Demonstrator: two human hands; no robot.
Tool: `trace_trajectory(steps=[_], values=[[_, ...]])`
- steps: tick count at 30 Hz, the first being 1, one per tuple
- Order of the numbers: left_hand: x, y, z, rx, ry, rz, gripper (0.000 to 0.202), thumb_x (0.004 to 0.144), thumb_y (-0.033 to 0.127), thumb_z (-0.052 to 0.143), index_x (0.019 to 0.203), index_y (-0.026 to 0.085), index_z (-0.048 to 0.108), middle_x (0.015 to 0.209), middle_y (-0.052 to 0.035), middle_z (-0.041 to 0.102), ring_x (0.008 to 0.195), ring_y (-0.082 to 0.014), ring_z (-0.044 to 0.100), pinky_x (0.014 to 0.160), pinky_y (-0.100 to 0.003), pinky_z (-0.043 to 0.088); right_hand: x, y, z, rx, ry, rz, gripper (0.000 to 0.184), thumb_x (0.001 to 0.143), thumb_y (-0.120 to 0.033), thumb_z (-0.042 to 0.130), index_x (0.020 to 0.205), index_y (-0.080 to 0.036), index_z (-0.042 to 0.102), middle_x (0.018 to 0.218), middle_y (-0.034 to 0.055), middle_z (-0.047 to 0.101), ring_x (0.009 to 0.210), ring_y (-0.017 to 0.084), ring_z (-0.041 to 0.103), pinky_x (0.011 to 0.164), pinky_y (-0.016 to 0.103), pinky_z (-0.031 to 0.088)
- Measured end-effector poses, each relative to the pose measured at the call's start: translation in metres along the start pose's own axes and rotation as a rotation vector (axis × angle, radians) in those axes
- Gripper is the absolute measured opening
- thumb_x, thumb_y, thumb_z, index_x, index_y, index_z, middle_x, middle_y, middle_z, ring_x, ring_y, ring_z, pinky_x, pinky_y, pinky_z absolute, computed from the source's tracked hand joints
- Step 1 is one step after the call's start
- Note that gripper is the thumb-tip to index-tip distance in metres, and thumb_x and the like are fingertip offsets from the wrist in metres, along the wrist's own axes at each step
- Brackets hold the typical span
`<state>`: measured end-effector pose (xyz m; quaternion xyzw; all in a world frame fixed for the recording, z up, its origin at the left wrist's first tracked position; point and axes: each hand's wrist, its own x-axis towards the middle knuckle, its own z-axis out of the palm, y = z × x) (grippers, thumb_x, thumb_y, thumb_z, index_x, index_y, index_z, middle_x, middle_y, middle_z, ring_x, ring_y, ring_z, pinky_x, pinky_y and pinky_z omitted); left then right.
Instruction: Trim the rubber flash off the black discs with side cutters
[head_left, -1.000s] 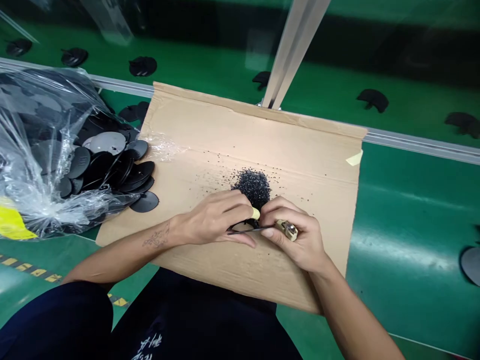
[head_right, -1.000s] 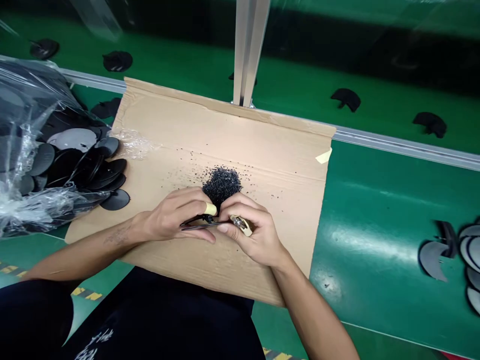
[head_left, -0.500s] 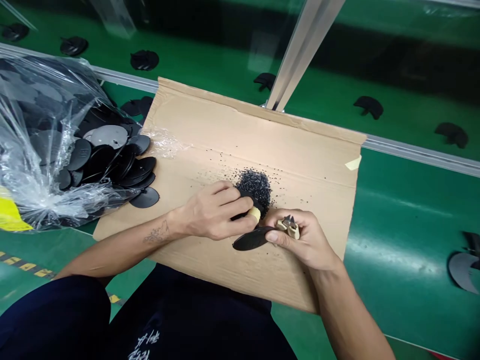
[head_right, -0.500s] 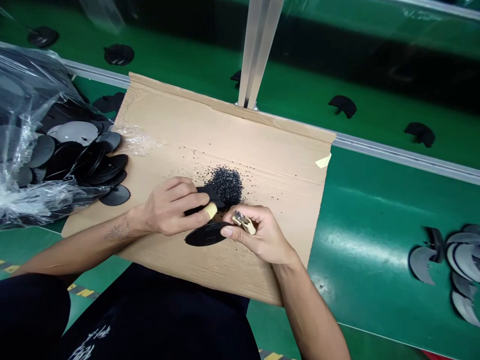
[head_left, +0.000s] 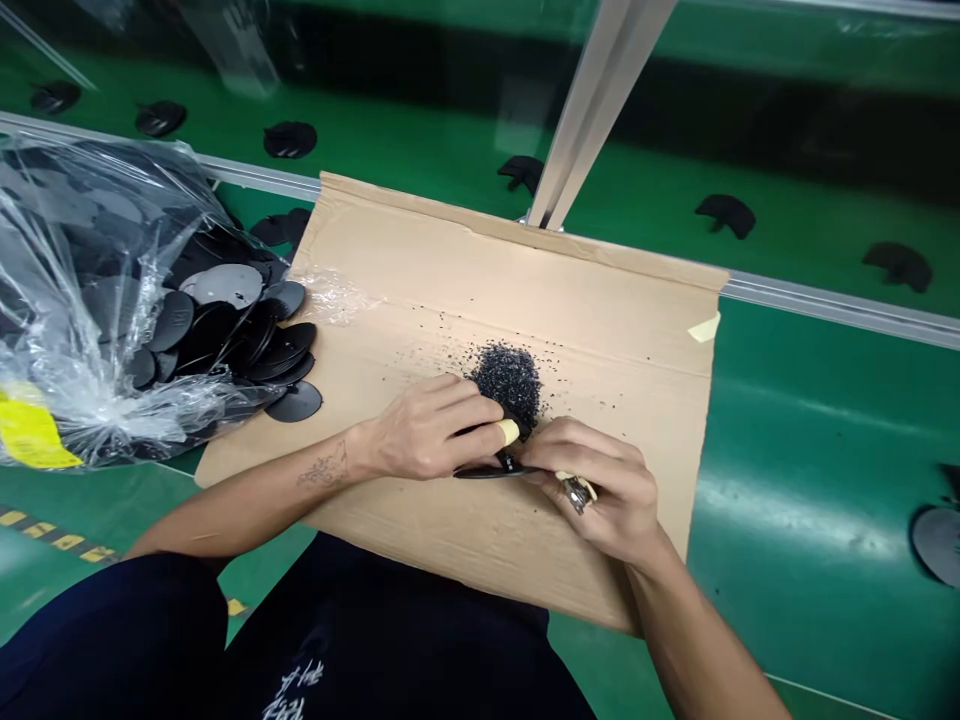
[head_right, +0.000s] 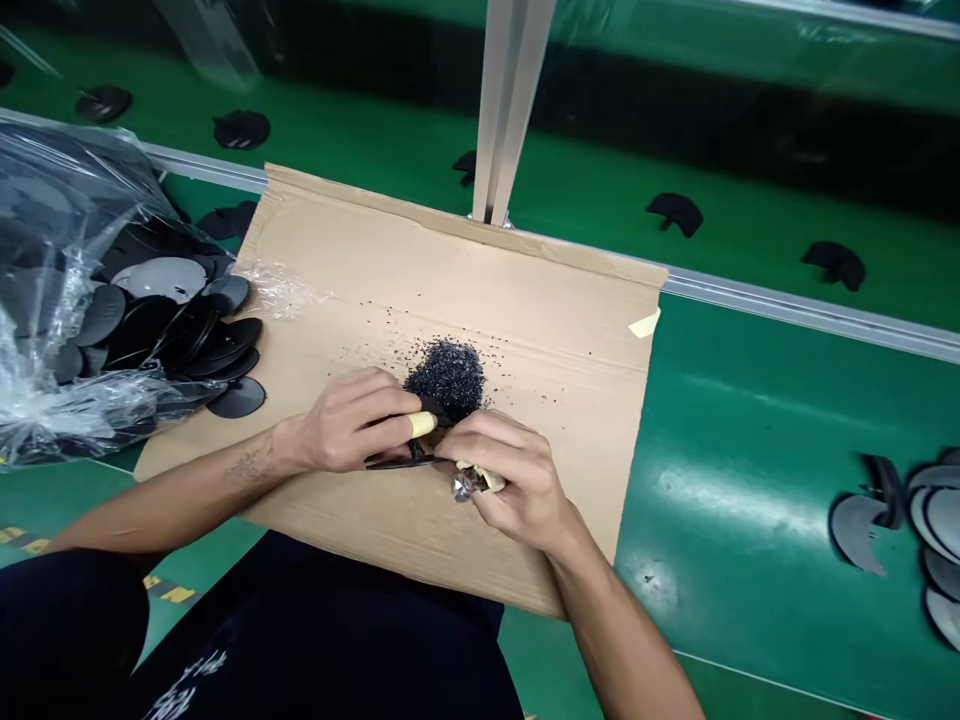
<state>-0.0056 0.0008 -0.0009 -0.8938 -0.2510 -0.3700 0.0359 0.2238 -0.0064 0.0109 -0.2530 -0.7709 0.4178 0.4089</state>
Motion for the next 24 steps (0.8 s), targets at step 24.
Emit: trace_trajectory(steps=[24], values=[[0.011, -0.033, -0.046, -0.354, -0.177, -0.401, 0.025, 0.103, 0.030, 0.055, 0.087, 0.015, 0.066, 0.074, -0.0028, 0.062, 0.066, -0.0117, 0.053, 0.061, -0.025, 0.043, -0.004, -0.025, -0.001, -0.207, -0.258, -0.123, 0.022, 0.099, -0.009, 0.046, 0.099, -0.021, 0.064, 0.071, 0.0016, 0.062, 0.062, 0.016, 0.054, 0.059, 0.034, 0.041]])
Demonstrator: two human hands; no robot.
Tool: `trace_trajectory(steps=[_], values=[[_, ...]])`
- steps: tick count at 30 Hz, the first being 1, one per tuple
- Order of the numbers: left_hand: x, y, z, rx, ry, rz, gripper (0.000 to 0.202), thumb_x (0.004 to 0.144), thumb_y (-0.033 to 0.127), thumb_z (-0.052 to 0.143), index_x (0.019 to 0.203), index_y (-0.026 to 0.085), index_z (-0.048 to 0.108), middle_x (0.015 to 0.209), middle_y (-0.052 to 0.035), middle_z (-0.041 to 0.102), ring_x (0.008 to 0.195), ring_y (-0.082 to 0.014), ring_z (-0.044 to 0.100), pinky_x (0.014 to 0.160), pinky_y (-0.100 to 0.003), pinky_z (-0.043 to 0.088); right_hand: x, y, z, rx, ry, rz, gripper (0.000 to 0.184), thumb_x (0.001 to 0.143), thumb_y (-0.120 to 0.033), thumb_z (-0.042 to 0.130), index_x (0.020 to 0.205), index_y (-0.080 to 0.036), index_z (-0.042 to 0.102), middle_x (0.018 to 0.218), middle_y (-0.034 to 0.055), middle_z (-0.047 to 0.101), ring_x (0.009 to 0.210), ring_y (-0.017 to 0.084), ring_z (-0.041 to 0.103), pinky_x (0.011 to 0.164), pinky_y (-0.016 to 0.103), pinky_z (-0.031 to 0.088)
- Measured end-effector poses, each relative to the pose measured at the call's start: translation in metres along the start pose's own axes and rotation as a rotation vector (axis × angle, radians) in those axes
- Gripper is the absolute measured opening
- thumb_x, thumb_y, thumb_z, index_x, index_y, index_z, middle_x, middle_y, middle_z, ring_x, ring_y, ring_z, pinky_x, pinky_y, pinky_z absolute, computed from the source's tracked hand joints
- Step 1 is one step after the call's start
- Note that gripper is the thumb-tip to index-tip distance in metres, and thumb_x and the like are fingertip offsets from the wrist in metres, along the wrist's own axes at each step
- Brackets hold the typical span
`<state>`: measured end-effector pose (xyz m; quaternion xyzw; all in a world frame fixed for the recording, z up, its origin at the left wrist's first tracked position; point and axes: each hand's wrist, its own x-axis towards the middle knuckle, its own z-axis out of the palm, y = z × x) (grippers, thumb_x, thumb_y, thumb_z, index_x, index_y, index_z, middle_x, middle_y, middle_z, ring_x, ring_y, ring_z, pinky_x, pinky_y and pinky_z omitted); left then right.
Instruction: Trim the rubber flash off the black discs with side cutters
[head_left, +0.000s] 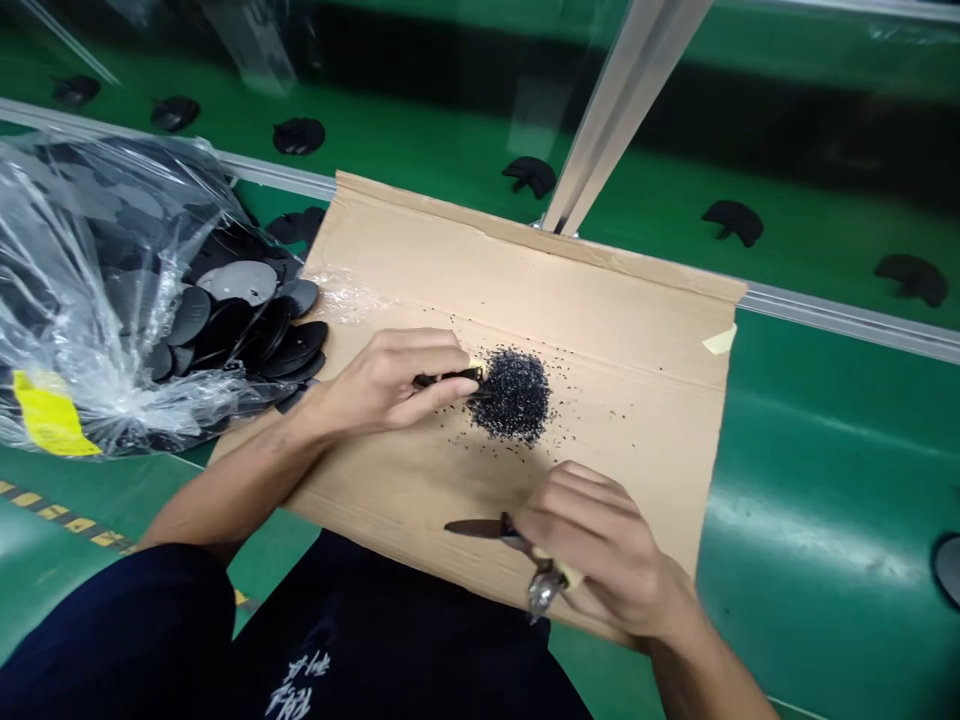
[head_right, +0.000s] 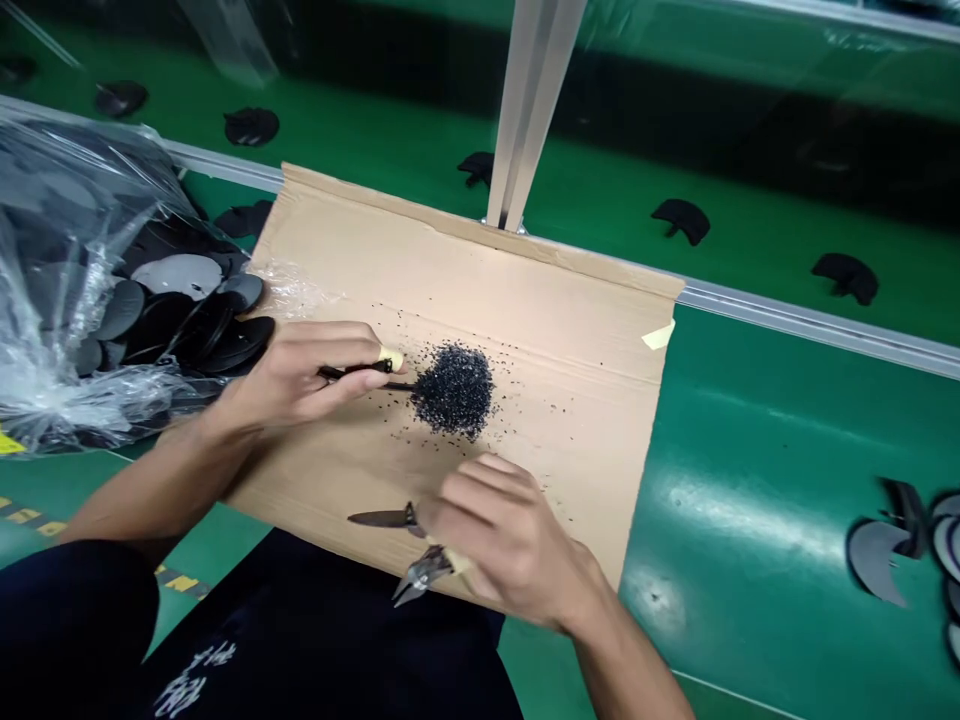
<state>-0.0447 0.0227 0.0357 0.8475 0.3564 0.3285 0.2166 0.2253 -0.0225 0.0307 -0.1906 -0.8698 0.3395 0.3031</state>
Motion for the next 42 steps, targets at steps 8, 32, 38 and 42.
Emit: trace_trajectory(steps=[8, 32, 38, 42], values=[[-0.003, 0.000, 0.022, -0.525, 0.078, -0.376, 0.033, 0.095, 0.047, 0.065, 0.100, 0.015, 0.070, 0.084, -0.0039, 0.064, 0.070, -0.0112, 0.053, 0.066, -0.023, 0.047, -0.003, 0.055, -0.040, -0.294, 0.497, 0.618, 0.018, 0.092, -0.040, 0.065, 0.086, -0.023, 0.067, 0.068, 0.0018, 0.065, 0.056, 0.017, 0.055, 0.053, 0.030, 0.038], [0.025, 0.031, 0.084, -0.532, -0.476, -0.149, 0.011, 0.091, 0.017, 0.069, 0.101, 0.017, 0.063, 0.097, -0.0041, 0.072, 0.089, -0.0156, 0.069, 0.077, -0.026, 0.051, -0.013, 0.060, -0.046, -0.532, 0.566, 0.674, 0.025, 0.093, -0.037, 0.055, 0.077, -0.020, 0.063, 0.066, 0.0023, 0.063, 0.060, 0.017, 0.056, 0.062, 0.029, 0.040], [0.051, 0.038, 0.127, -0.087, -0.528, 0.138, 0.008, 0.092, 0.018, 0.066, 0.098, 0.018, 0.061, 0.095, -0.0045, 0.068, 0.087, -0.0193, 0.064, 0.074, -0.031, 0.050, -0.020, 0.060, -0.047, -0.563, 0.573, 0.647, 0.022, 0.094, -0.033, 0.054, 0.077, -0.021, 0.061, 0.064, 0.0011, 0.061, 0.058, 0.016, 0.052, 0.060, 0.028, 0.037], [0.062, 0.037, 0.119, -0.010, -0.241, 0.055, 0.024, 0.096, 0.039, 0.064, 0.090, 0.017, 0.057, 0.087, -0.0042, 0.064, 0.082, -0.0191, 0.060, 0.072, -0.031, 0.049, -0.027, 0.065, -0.049, -0.656, 0.513, 0.583, 0.018, 0.095, -0.028, 0.051, 0.083, -0.021, 0.063, 0.076, 0.0044, 0.068, 0.066, 0.018, 0.056, 0.064, 0.029, 0.038]])
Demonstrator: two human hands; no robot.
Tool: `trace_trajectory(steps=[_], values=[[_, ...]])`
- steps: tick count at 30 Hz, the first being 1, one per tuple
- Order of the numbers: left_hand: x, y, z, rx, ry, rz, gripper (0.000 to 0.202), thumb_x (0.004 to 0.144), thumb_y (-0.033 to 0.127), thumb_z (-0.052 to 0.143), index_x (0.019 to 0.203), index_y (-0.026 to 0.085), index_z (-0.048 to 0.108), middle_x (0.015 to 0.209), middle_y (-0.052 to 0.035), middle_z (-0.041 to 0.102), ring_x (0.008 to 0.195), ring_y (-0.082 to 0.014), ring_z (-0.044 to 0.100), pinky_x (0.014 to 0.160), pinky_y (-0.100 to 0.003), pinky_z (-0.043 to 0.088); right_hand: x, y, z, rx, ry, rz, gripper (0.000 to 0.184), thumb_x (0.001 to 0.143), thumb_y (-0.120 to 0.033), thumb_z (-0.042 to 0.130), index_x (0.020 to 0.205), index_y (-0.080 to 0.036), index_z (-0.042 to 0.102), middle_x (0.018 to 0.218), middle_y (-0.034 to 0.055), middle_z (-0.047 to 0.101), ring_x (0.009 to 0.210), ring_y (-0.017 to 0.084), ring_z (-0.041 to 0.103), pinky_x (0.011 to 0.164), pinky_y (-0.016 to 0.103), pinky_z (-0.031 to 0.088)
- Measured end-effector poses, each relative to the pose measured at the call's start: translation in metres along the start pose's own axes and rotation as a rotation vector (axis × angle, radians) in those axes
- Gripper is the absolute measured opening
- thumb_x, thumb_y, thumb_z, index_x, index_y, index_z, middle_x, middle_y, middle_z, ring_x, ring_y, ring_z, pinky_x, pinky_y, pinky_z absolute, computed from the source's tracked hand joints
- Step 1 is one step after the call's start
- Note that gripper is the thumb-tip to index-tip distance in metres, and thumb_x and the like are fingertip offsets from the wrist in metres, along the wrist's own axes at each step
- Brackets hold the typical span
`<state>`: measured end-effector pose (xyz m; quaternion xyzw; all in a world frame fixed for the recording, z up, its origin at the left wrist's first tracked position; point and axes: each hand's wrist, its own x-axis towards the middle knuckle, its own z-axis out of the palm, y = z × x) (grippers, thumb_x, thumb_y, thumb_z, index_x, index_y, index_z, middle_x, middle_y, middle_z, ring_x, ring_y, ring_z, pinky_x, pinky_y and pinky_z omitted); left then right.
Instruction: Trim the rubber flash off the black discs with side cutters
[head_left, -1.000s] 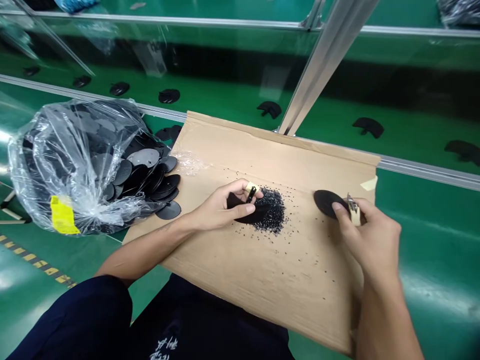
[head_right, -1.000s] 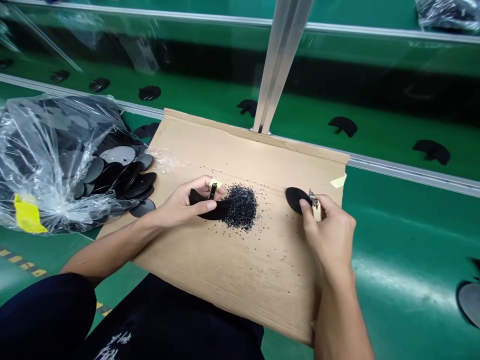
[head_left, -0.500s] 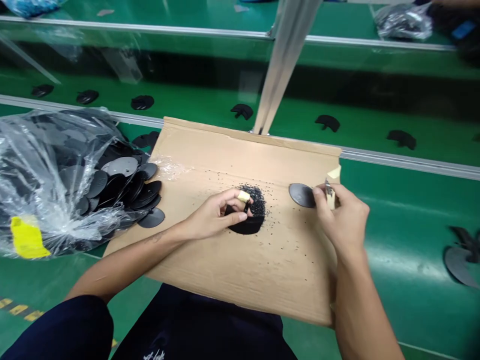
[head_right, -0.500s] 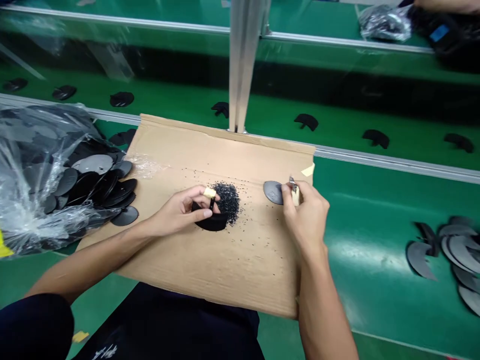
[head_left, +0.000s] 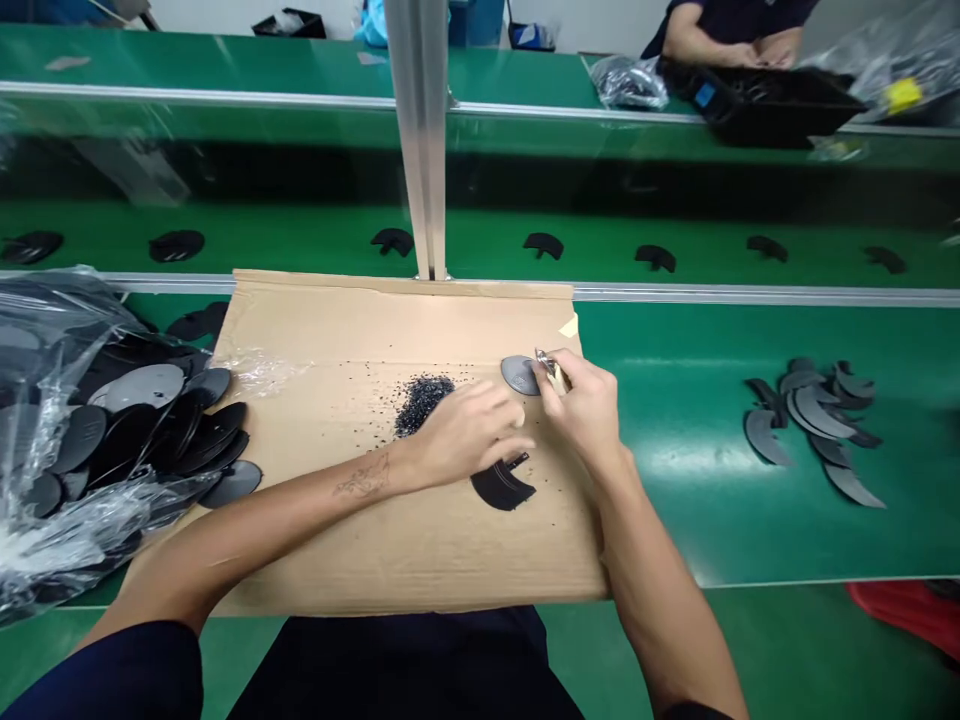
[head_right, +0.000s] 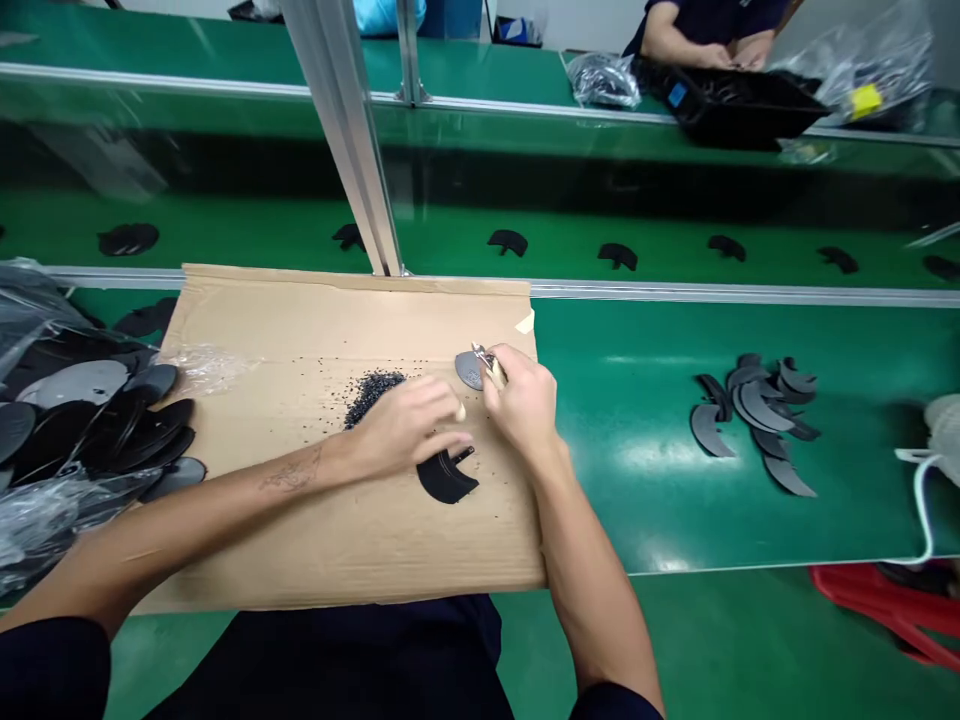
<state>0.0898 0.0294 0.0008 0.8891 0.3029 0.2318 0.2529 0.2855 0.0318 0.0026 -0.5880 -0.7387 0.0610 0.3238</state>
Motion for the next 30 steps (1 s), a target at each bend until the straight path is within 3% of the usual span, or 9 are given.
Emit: trace_trajectory(steps=[3, 9, 14, 18, 20, 23, 25, 27, 30], values=[[0.008, 0.000, -0.018, -0.290, 0.165, -0.266, 0.027, 0.098, 0.044, 0.059, 0.100, 0.017, 0.055, 0.075, 0.0012, 0.061, 0.065, -0.0118, 0.056, 0.059, -0.023, 0.044, -0.001, 0.001, 0.003, -0.092, -0.053, -0.175, 0.017, 0.096, -0.024, 0.049, 0.088, -0.021, 0.065, 0.081, 0.0063, 0.068, 0.074, 0.020, 0.057, 0.067, 0.030, 0.037], [0.014, -0.004, -0.019, -0.740, 0.108, -0.419, 0.023, 0.087, 0.031, 0.073, 0.086, 0.015, 0.058, 0.075, -0.0015, 0.069, 0.061, -0.0094, 0.066, 0.060, -0.021, 0.053, -0.006, -0.011, 0.012, -0.225, -0.113, -0.368, 0.018, 0.099, -0.029, 0.051, 0.097, -0.018, 0.065, 0.089, 0.0095, 0.067, 0.084, 0.024, 0.054, 0.074, 0.035, 0.036], [0.007, -0.008, -0.016, -1.014, 0.211, -0.484, 0.028, 0.082, 0.032, 0.081, 0.085, 0.014, 0.059, 0.071, -0.0035, 0.073, 0.063, -0.0129, 0.073, 0.063, -0.024, 0.061, -0.004, -0.019, 0.006, -0.186, -0.085, -0.376, 0.034, 0.099, -0.041, 0.055, 0.123, -0.018, 0.062, 0.113, 0.0131, 0.067, 0.108, 0.029, 0.056, 0.091, 0.043, 0.043], [0.002, -0.011, -0.033, -1.126, 0.422, -0.527, 0.022, 0.084, 0.026, 0.080, 0.086, 0.014, 0.061, 0.073, -0.0015, 0.075, 0.063, -0.0104, 0.073, 0.063, -0.020, 0.062, -0.001, -0.017, -0.001, 0.023, 0.129, -0.193, 0.072, 0.091, -0.056, 0.065, 0.150, -0.021, 0.042, 0.147, 0.0181, 0.049, 0.140, 0.038, 0.041, 0.113, 0.059, 0.036], [-0.002, -0.008, -0.039, -1.191, 0.480, -0.556, 0.021, 0.086, 0.025, 0.078, 0.086, 0.014, 0.060, 0.073, 0.0000, 0.075, 0.064, -0.0091, 0.074, 0.064, -0.018, 0.062, 0.000, -0.017, -0.002, 0.235, 0.132, -0.091, 0.093, 0.084, -0.065, 0.069, 0.157, -0.025, 0.029, 0.155, 0.0169, 0.041, 0.145, 0.039, 0.038, 0.117, 0.061, 0.034], [-0.007, 0.004, -0.035, -1.281, 0.409, -0.595, 0.023, 0.086, 0.027, 0.078, 0.086, 0.014, 0.060, 0.073, 0.0002, 0.075, 0.064, -0.0091, 0.074, 0.064, -0.017, 0.062, 0.000, -0.024, 0.001, 0.669, -0.022, -0.033, 0.112, 0.074, -0.079, 0.069, 0.161, -0.030, 0.017, 0.159, 0.0146, 0.038, 0.146, 0.037, 0.040, 0.118, 0.058, 0.036], [-0.010, 0.014, -0.026, -1.320, 0.306, -0.613, 0.026, 0.085, 0.031, 0.079, 0.087, 0.013, 0.060, 0.075, -0.0017, 0.076, 0.064, -0.0105, 0.074, 0.063, -0.018, 0.062, 0.000, -0.032, 0.001, 0.978, -0.088, 0.031, 0.113, 0.072, -0.085, 0.064, 0.160, -0.031, 0.019, 0.156, 0.0148, 0.044, 0.142, 0.037, 0.046, 0.116, 0.058, 0.039], [-0.014, 0.023, -0.014, -1.324, 0.191, -0.606, 0.029, 0.087, 0.036, 0.077, 0.088, 0.013, 0.060, 0.080, -0.0050, 0.078, 0.067, -0.0124, 0.075, 0.064, -0.020, 0.061, -0.001, -0.042, -0.003, 1.218, -0.090, 0.138, 0.097, 0.077, -0.085, 0.058, 0.153, -0.031, 0.033, 0.144, 0.0133, 0.056, 0.129, 0.034, 0.058, 0.108, 0.055, 0.048], [-0.023, 0.029, -0.002, -1.174, -0.002, -0.523, 0.030, 0.096, 0.042, 0.065, 0.093, 0.012, 0.063, 0.089, -0.0094, 0.079, 0.065, -0.0130, 0.075, 0.057, -0.020, 0.058, -0.006, -0.052, -0.016, 1.370, -0.032, 0.269, 0.055, 0.090, -0.074, 0.052, 0.122, -0.030, 0.058, 0.103, 0.0057, 0.067, 0.088, 0.022, 0.066, 0.080, 0.041, 0.059]])
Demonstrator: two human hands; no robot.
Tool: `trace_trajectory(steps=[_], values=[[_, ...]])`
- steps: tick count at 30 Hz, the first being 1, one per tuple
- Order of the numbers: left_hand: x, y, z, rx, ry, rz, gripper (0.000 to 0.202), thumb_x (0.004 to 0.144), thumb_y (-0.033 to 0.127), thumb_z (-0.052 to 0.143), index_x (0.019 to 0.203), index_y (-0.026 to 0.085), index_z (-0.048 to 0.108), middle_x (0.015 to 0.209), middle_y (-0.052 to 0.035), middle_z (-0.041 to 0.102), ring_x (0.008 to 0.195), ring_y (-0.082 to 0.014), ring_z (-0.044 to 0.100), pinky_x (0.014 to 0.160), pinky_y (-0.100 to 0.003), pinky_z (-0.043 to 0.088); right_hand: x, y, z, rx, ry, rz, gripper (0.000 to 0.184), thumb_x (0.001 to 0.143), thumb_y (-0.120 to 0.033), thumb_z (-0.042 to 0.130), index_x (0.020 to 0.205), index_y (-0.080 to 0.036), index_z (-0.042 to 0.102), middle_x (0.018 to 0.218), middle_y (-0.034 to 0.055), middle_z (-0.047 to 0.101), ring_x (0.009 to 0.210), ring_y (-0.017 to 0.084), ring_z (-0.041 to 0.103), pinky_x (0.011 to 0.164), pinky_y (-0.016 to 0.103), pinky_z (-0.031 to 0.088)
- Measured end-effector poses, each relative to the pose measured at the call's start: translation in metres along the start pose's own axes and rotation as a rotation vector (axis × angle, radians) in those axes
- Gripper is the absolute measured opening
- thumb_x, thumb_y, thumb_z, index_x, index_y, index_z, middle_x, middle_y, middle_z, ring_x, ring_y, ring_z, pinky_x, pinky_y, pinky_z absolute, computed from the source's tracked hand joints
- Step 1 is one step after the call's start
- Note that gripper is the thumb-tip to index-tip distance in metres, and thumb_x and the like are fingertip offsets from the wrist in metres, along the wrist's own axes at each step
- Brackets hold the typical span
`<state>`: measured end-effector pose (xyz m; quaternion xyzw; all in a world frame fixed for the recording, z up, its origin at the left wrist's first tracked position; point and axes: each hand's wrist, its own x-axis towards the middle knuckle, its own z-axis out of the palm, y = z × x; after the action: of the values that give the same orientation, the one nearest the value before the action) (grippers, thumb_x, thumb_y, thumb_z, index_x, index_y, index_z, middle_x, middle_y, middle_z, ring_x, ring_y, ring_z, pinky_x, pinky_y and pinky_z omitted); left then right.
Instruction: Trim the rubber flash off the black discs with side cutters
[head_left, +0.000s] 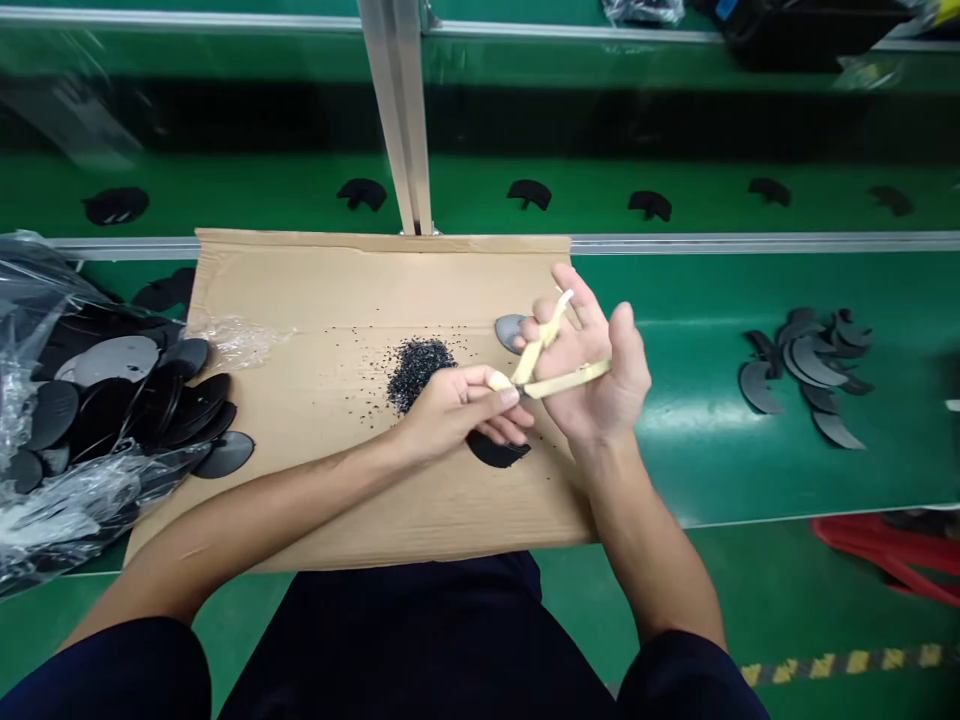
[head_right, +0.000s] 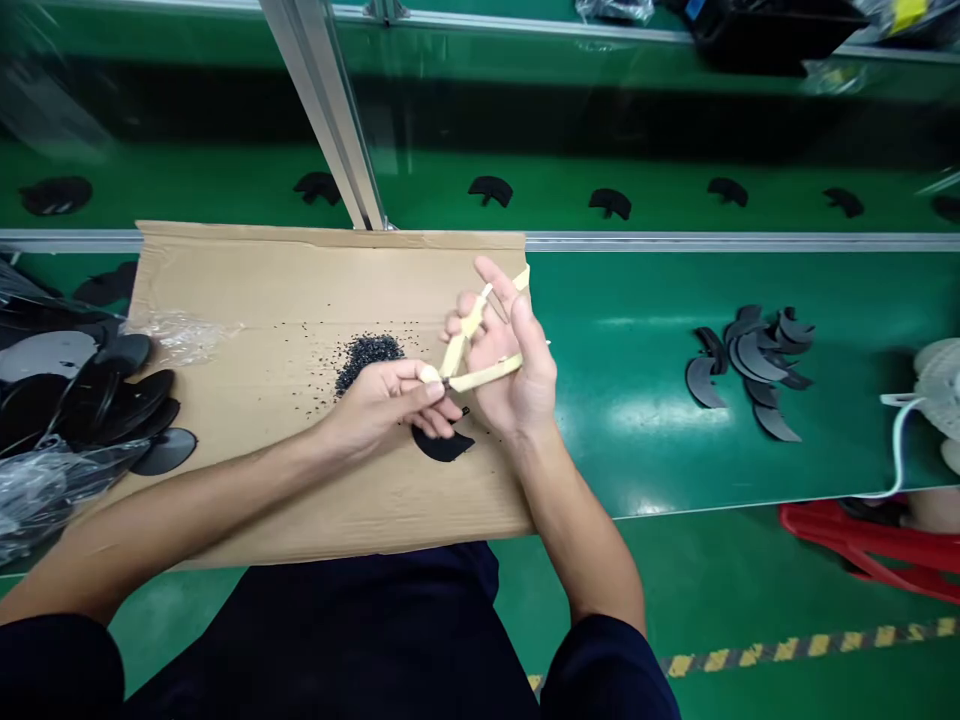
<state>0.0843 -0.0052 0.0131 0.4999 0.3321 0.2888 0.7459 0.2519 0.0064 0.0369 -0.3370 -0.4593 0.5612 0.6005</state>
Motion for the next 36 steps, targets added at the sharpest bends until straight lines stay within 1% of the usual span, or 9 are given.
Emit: trace_trajectory(steps=[2, 4, 7, 10, 13, 18, 23, 30, 36], values=[[-0.008, -0.008, -0.001, 0.317, -0.064, 0.105, 0.032, 0.101, 0.043, 0.057, 0.094, 0.012, 0.065, 0.087, -0.0094, 0.078, 0.062, -0.0126, 0.072, 0.055, -0.022, 0.055, -0.010, -0.008, 0.000, 0.024, 0.059, 0.009, 0.039, 0.093, -0.066, 0.056, 0.096, -0.027, 0.060, 0.079, -0.0002, 0.055, 0.064, 0.014, 0.056, 0.060, 0.031, 0.053], [-0.017, -0.016, -0.003, 0.741, -0.085, 0.353, 0.029, 0.102, 0.038, 0.056, 0.092, 0.013, 0.066, 0.088, -0.0092, 0.078, 0.071, -0.0158, 0.072, 0.063, -0.027, 0.058, -0.021, -0.011, -0.001, 0.017, 0.112, 0.000, 0.040, 0.095, -0.061, 0.060, 0.079, -0.025, 0.053, 0.067, -0.0040, 0.042, 0.051, 0.010, 0.041, 0.048, 0.026, 0.042], [-0.026, -0.027, -0.007, 1.272, -0.083, 0.721, 0.017, 0.102, 0.025, 0.058, 0.097, 0.013, 0.068, 0.105, -0.0107, 0.077, 0.100, -0.0234, 0.072, 0.085, -0.037, 0.061, -0.036, -0.004, -0.002, -0.040, 0.159, -0.070, 0.044, 0.097, -0.056, 0.061, 0.070, -0.024, 0.048, 0.059, -0.0063, 0.033, 0.044, 0.008, 0.028, 0.040, 0.025, 0.028], [-0.029, -0.034, -0.007, 1.492, -0.117, 0.822, 0.011, 0.099, 0.016, 0.060, 0.107, 0.012, 0.067, 0.118, -0.0097, 0.074, 0.112, -0.0233, 0.068, 0.099, -0.038, 0.058, -0.043, 0.009, 0.000, -0.062, 0.147, -0.156, 0.044, 0.099, -0.054, 0.058, 0.068, -0.023, 0.048, 0.054, -0.0068, 0.031, 0.042, 0.008, 0.025, 0.039, 0.025, 0.022], [-0.027, -0.035, -0.006, 1.543, -0.164, 0.824, 0.013, 0.100, 0.016, 0.059, 0.109, 0.011, 0.067, 0.121, -0.0089, 0.073, 0.115, -0.0220, 0.066, 0.105, -0.037, 0.056, -0.041, 0.018, 0.002, -0.075, 0.147, -0.198, 0.045, 0.100, -0.053, 0.056, 0.067, -0.023, 0.048, 0.053, -0.0069, 0.029, 0.043, 0.009, 0.026, 0.040, 0.024, 0.025], [-0.025, -0.031, -0.008, 1.519, -0.149, 0.799, 0.022, 0.106, 0.026, 0.049, 0.109, 0.013, 0.065, 0.118, -0.0110, 0.072, 0.109, -0.0201, 0.068, 0.095, -0.034, 0.061, -0.035, 0.022, 0.003, -0.045, 0.144, -0.194, 0.043, 0.101, -0.050, 0.055, 0.069, -0.023, 0.048, 0.055, -0.0069, 0.030, 0.044, 0.008, 0.025, 0.042, 0.024, 0.025], [-0.023, -0.027, -0.009, 1.500, -0.155, 0.781, 0.021, 0.106, 0.026, 0.050, 0.108, 0.014, 0.066, 0.119, -0.0088, 0.073, 0.108, -0.0188, 0.069, 0.090, -0.030, 0.062, -0.031, 0.030, 0.004, -0.066, 0.120, -0.188, 0.043, 0.101, -0.050, 0.055, 0.068, -0.023, 0.049, 0.056, -0.0067, 0.031, 0.044, 0.009, 0.027, 0.044, 0.025, 0.027], [-0.020, -0.023, -0.017, 1.489, -0.204, 0.777, 0.026, 0.104, 0.009, 0.041, 0.110, 0.012, 0.066, 0.122, -0.0097, 0.073, 0.110, -0.0171, 0.069, 0.085, -0.026, 0.062, -0.030, 0.037, 0.003, -0.103, 0.051, -0.178, 0.039, 0.103, -0.045, 0.052, 0.071, -0.023, 0.051, 0.057, -0.0060, 0.035, 0.047, 0.010, 0.032, 0.050, 0.029, 0.031], [-0.018, -0.016, -0.013, 1.555, -0.302, 0.789, 0.025, 0.101, 0.007, 0.045, 0.112, 0.007, 0.068, 0.112, -0.0134, 0.075, 0.107, -0.0213, 0.069, 0.097, -0.034, 0.058, -0.035, 0.045, 0.002, -0.152, -0.082, -0.194, 0.035, 0.103, -0.042, 0.052, 0.073, -0.022, 0.051, 0.058, -0.0057, 0.036, 0.047, 0.011, 0.033, 0.050, 0.030, 0.031]])
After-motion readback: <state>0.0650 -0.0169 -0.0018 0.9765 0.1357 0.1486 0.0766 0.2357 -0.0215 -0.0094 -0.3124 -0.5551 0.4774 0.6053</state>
